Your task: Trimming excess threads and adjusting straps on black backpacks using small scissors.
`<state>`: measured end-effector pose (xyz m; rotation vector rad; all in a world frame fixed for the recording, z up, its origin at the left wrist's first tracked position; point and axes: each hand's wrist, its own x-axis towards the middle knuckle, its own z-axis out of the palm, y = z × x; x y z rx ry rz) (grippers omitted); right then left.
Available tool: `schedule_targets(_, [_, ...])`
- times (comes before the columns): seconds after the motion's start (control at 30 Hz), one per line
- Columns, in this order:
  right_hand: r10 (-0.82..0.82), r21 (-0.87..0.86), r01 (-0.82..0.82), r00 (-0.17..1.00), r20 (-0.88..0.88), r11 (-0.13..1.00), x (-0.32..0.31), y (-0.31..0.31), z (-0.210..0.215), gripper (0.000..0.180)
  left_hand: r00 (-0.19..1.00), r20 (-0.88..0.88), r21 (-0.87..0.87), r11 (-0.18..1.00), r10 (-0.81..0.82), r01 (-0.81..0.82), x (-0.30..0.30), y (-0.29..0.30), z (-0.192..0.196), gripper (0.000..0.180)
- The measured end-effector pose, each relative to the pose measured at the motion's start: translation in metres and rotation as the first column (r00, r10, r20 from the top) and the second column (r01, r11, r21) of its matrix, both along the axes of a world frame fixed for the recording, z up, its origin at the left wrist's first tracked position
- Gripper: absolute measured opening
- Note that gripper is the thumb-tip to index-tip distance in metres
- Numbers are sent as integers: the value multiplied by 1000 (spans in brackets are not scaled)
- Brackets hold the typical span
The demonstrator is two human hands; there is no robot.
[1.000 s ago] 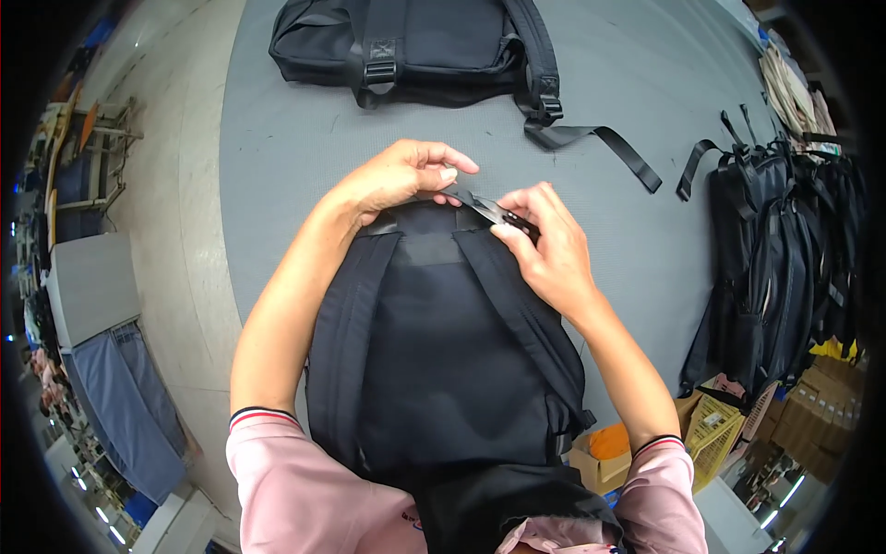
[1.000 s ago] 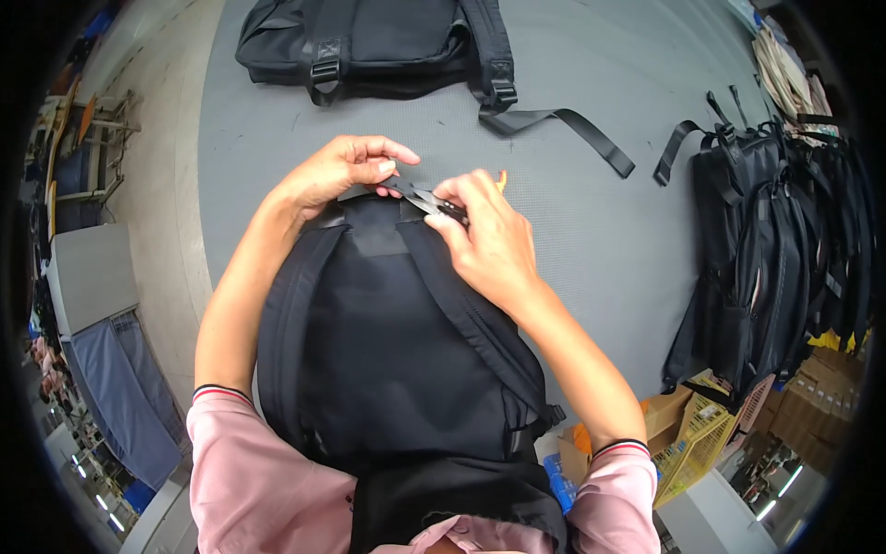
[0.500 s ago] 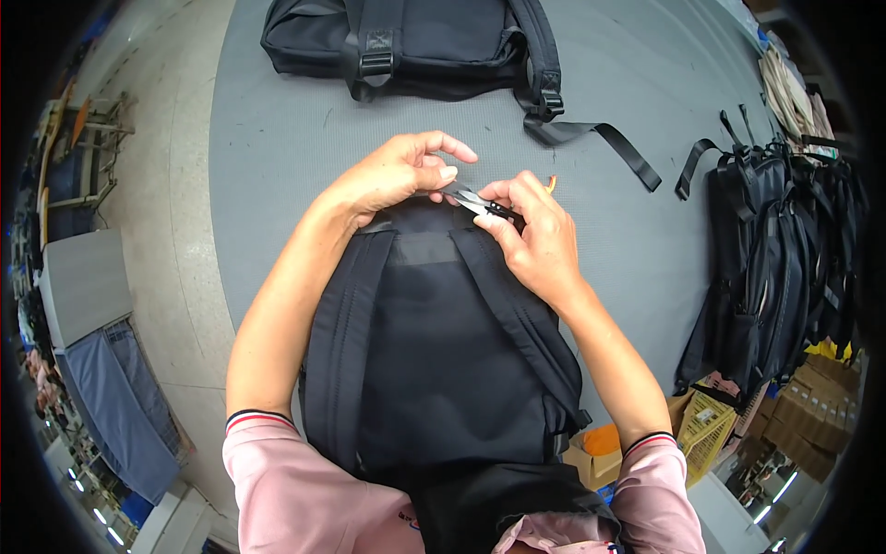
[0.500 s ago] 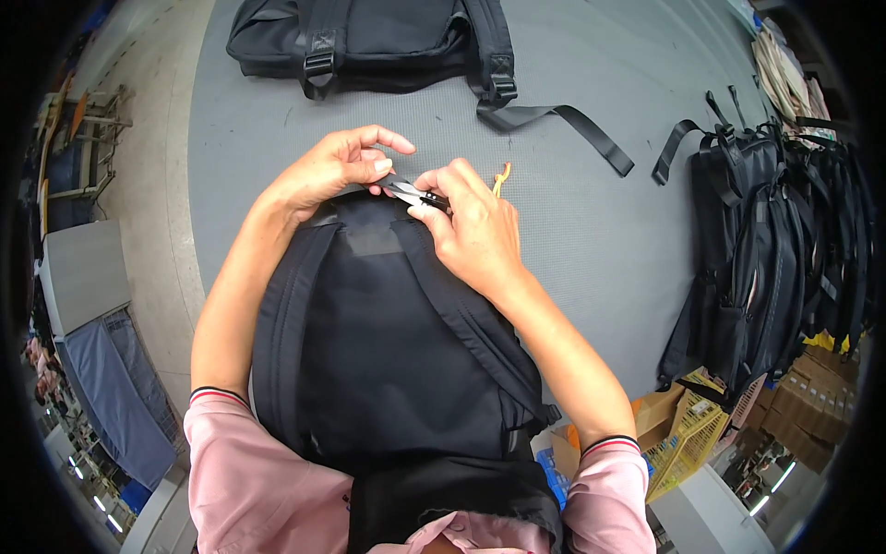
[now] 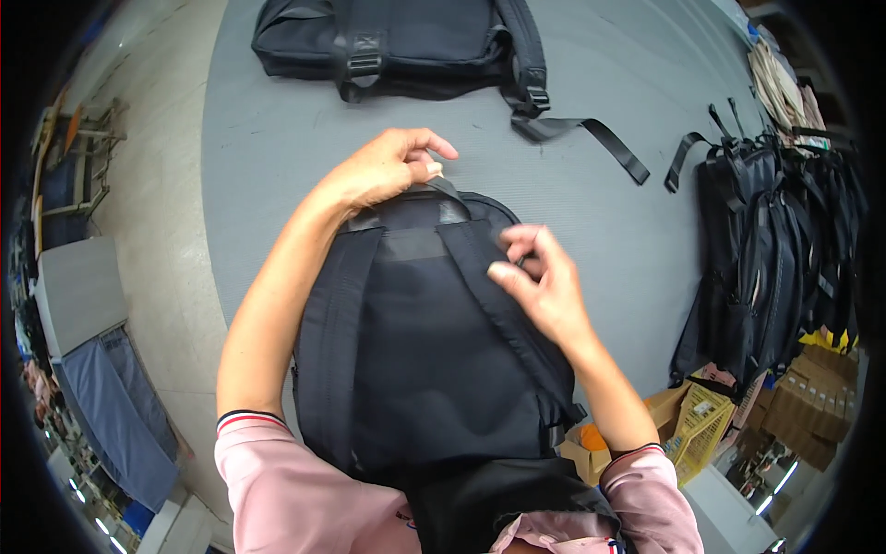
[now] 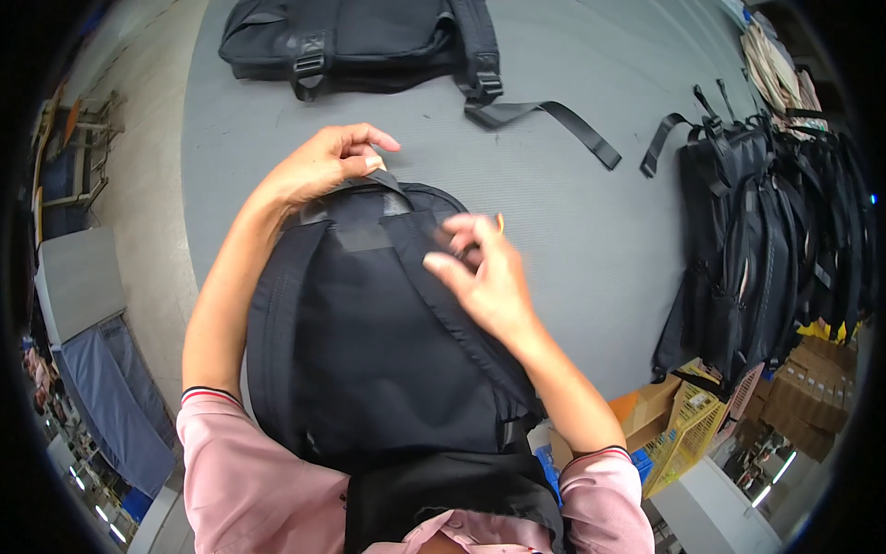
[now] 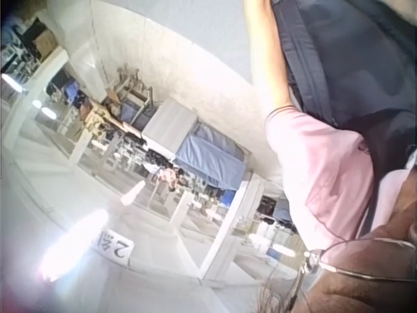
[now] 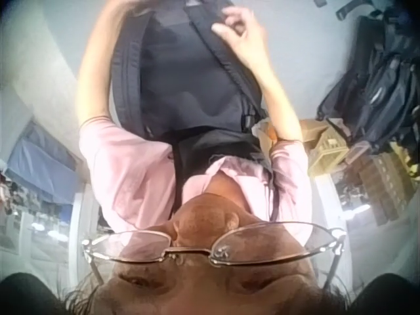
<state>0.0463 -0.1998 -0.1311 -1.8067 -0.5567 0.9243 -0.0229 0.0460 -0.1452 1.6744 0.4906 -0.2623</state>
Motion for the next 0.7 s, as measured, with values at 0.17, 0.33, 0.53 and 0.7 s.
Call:
schedule_targets(0.17, [297, -108, -277, 909, 293, 955, -57, -29, 21, 72, 964, 80, 400, 894, -255, 203, 27, -18, 14, 27])
schedule_targets(0.33, [357, -65, -361, 850, 388, 930, -65, -29, 13, 70, 831, -237, 457, 697, -504, 553, 46, -52, -1, 37])
schedule_targets(0.53, [244, 33, -281, 881, 405, 959, -53, -38, 9, 54, 899, 24, 283, 866, -437, 413, 31, -46, 0, 32])
schedule_targets(0.7, [-37, 124, -17, 908, 418, 992, -44, -29, 9, 38, 879, 16, 485, 773, -476, 410, 27, -58, 0, 24])
